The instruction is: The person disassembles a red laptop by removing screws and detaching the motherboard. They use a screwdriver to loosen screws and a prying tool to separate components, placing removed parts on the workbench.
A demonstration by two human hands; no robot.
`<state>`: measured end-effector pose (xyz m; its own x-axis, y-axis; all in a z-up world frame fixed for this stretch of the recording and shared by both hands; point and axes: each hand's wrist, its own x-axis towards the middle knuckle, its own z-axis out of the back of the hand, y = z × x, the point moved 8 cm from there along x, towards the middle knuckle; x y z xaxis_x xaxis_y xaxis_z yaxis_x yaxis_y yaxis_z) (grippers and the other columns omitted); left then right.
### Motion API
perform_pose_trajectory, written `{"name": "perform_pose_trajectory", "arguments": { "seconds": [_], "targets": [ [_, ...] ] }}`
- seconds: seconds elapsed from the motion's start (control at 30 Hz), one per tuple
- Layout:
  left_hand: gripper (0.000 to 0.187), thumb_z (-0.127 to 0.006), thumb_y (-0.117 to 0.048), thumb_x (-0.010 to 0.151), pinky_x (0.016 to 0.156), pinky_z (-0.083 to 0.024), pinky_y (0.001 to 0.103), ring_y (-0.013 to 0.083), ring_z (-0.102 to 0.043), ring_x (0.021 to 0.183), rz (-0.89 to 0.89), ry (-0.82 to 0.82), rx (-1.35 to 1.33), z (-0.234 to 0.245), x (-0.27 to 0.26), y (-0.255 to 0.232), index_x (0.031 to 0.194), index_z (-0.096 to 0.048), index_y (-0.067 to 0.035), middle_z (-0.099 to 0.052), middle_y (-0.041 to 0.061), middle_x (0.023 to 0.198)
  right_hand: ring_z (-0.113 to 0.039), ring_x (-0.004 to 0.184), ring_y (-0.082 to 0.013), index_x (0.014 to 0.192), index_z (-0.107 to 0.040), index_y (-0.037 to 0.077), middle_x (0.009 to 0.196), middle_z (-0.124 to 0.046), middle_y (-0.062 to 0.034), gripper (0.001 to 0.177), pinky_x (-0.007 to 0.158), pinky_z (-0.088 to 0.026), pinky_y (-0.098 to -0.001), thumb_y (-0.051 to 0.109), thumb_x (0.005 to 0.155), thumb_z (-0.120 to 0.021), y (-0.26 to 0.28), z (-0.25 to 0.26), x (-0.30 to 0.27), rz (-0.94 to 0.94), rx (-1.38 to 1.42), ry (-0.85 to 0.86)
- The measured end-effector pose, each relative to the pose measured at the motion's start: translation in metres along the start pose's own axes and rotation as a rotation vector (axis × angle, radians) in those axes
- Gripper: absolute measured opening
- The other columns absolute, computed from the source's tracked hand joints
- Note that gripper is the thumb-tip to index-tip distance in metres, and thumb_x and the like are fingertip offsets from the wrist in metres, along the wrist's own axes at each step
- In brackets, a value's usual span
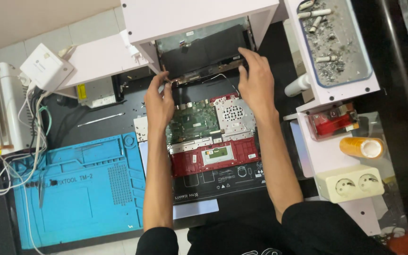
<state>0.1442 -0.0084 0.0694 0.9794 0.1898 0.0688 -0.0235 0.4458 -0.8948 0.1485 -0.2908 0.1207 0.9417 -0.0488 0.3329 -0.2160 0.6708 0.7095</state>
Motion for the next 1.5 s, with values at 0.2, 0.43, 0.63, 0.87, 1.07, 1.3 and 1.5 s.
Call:
{"name": "perform_pose_trajectory", "arguments": {
  "seconds": [0.2,0.43,0.63,0.87,1.07,1.3,1.5],
  "targets": [
    [0.031,-0.051,0.003,0.101,0.101,-0.055,0.039,0.0304,-0.069,0.12,-0.078,-0.222,0.101,0.049,-0.097,-0.029,0.129,-0.065,-0.001,-0.071,0.019,0.127,-0.063,0.126,-0.0346,0.13,-0.068,0.003,0.131,-0.068,-0.0158,0.036,0.109,-0.049,-0.0421,0.003,0.094,-0.068,0.006,-0.003,-0.089,-0.014,0.101,0.1],
    [0.028,-0.047,0.002,0.105,0.101,-0.058,0.036,0.0271,-0.073,0.114,0.109,-0.396,0.013,0.054,-0.194,0.004,0.128,-0.063,0.001,-0.073,0.016,0.12,-0.053,0.134,-0.034,0.134,-0.063,0.003,0.138,-0.06,-0.0148,0.057,0.119,-0.035,-0.05,0.023,0.084,-0.081,0.017,-0.033,-0.164,0.116,0.052,0.308],
    [0.029,-0.058,-0.001,0.1,0.104,-0.052,0.042,0.034,-0.066,0.118,-0.035,-0.291,0.211,0.026,-0.221,-0.004,0.128,-0.063,-0.001,-0.069,0.018,0.126,-0.045,0.141,-0.0344,0.136,-0.063,0.005,0.142,-0.055,-0.013,0.063,0.124,-0.026,-0.0553,0.032,0.082,-0.083,0.013,-0.041,-0.177,0.155,-0.084,0.303],
    [0.032,-0.063,-0.006,0.097,0.12,-0.034,0.052,0.0293,-0.06,0.125,-0.215,-0.118,0.272,-0.031,-0.209,-0.029,0.129,-0.064,-0.005,-0.069,0.012,0.125,-0.051,0.135,-0.0337,0.119,-0.067,0.004,0.132,-0.058,-0.013,0.05,0.123,-0.034,-0.0528,0.022,0.077,-0.089,0.004,-0.038,-0.177,0.125,0.041,0.209],
    [0.031,-0.061,-0.005,0.097,0.12,-0.031,0.049,0.0263,-0.062,0.122,-0.188,-0.117,0.196,-0.055,-0.207,-0.019,0.128,-0.064,-0.005,-0.07,0.01,0.123,-0.052,0.135,-0.0362,0.105,-0.071,0.005,0.126,-0.061,-0.0109,0.039,0.117,-0.04,-0.0484,0.014,0.072,-0.089,0.006,-0.035,-0.175,0.072,0.103,0.214],
    [0.038,-0.056,-0.001,0.097,0.115,-0.032,0.043,0.0239,-0.063,0.12,-0.065,-0.127,0.009,-0.041,-0.201,-0.023,0.135,-0.057,-0.006,-0.075,0.006,0.12,-0.052,0.137,-0.0345,0.104,-0.068,0.005,0.125,-0.063,-0.0099,0.034,0.124,-0.031,-0.0555,0.008,0.075,-0.085,0.013,-0.031,-0.173,0.082,0.14,0.229],
    [0.036,-0.056,-0.002,0.097,0.114,-0.032,0.042,0.0233,-0.064,0.117,-0.052,-0.102,-0.018,-0.044,-0.199,-0.016,0.133,-0.057,-0.005,-0.075,0.006,0.115,-0.053,0.138,-0.0335,0.099,-0.067,0.007,0.124,-0.065,-0.0092,0.027,0.126,-0.028,-0.0568,0.003,0.076,-0.08,0.014,-0.032,-0.171,0.077,0.127,0.228]
  ]
}}
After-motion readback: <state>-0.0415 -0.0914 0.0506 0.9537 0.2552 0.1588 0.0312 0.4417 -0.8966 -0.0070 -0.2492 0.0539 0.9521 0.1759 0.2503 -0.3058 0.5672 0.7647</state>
